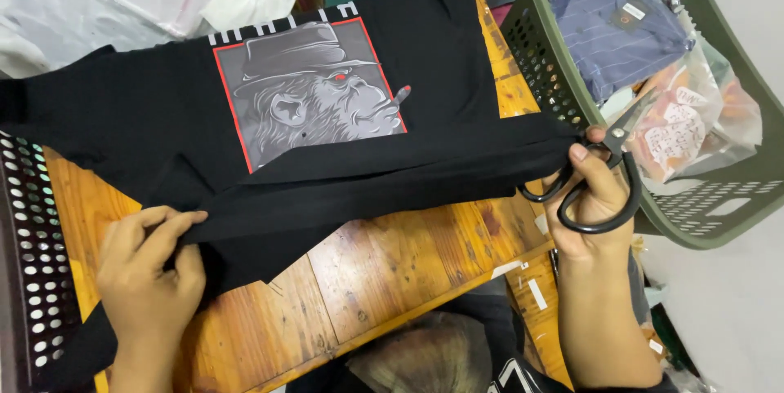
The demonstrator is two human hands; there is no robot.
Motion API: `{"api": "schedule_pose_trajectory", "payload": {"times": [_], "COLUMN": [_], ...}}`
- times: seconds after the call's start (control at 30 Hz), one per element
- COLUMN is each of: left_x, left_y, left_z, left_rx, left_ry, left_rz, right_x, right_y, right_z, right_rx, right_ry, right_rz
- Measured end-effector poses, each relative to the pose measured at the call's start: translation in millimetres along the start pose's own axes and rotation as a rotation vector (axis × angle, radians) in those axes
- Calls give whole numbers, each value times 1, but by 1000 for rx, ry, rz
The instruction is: The person uses scissors to trim the hem of a black t-shirt laid on a wooden table. They repeatedly fold and cut small sections of the fabric edge, adjusting the shirt position as needed.
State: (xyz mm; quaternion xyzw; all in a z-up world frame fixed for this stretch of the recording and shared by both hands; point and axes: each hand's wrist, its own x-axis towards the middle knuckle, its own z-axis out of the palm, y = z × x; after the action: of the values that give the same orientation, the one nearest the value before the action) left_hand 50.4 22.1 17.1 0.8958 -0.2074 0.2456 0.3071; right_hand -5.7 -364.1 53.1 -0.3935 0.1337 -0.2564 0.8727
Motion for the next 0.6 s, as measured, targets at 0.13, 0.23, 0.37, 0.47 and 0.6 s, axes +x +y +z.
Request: {"api": "schedule_pose_trajectory", "payload": {"times": [0.13,0.23,0.37,0.47,0.6], "left_x": [-7,-15,-29,-41,-54], "left_y": [-9,-16,-22,-20,-14], "left_z": [-7,-12,-18,-26,-38], "left_rx": [8,66,197,301,368], "left_ry": [-3,15,12,4,21], "left_rz": [-53,-93,-98,-149,-200], "right_x": [-6,-10,-21,-25,-24], "right_y": [7,13,20,28,44], "right_z": [9,23,47,52,52], "right_rx": [48,78,140,158,99], "right_ry": [-4,-27,-102,-126,-121], "right_rz": [104,100,183,226,230]}}
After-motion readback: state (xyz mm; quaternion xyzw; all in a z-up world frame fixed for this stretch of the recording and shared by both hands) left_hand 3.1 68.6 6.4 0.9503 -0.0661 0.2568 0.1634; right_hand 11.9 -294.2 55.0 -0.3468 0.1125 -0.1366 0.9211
